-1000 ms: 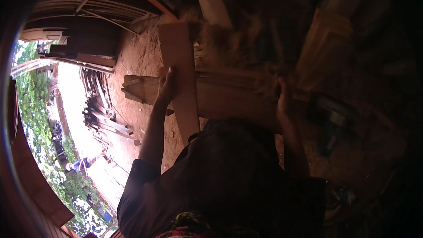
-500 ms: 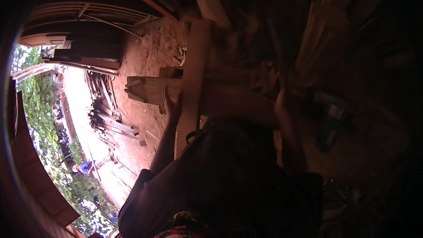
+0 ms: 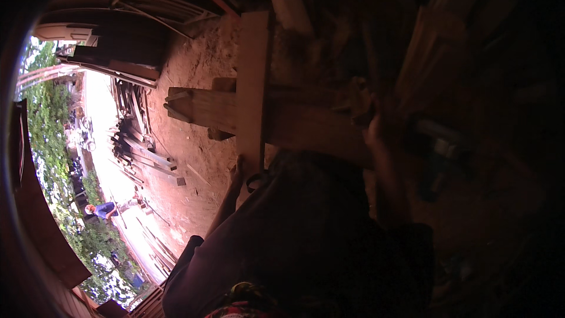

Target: The person repeatedly smooths the edges of wooden planks using a sanding block. They rotate the planks to work different sides and occasionally reposition them on the workbench. The person briefly walks to a bucket and returns to continue sanding.

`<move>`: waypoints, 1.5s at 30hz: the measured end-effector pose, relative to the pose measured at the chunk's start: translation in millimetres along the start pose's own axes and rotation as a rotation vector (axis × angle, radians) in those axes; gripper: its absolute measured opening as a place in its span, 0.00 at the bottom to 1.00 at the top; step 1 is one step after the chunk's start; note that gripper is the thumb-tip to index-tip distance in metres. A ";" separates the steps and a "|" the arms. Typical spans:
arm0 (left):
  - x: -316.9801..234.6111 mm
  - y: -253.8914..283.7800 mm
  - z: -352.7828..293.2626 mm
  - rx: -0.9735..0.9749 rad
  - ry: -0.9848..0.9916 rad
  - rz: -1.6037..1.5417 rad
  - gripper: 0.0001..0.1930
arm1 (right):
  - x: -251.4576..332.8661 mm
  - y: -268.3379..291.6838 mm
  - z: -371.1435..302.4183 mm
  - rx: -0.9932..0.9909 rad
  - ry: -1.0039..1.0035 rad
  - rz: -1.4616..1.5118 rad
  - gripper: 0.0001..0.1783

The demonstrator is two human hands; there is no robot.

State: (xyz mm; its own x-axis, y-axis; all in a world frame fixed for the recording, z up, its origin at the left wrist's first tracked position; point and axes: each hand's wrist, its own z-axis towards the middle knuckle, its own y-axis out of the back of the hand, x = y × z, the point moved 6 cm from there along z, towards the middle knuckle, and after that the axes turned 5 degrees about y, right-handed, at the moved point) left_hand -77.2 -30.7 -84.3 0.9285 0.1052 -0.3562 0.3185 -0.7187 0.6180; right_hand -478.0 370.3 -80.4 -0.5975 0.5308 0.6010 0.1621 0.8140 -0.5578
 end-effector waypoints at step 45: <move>-45.9 -7.0 -40.7 0.782 0.027 -0.562 0.40 | 23.0 2.4 -23.2 -0.114 0.080 -0.031 0.30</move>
State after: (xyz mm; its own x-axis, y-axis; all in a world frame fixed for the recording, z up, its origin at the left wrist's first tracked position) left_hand -114.3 -2.5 -43.7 0.6861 0.5828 -0.4355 0.5102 -0.8121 -0.2831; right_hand -473.2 390.0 -54.7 -0.5395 0.5181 0.6637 0.2353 0.8497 -0.4719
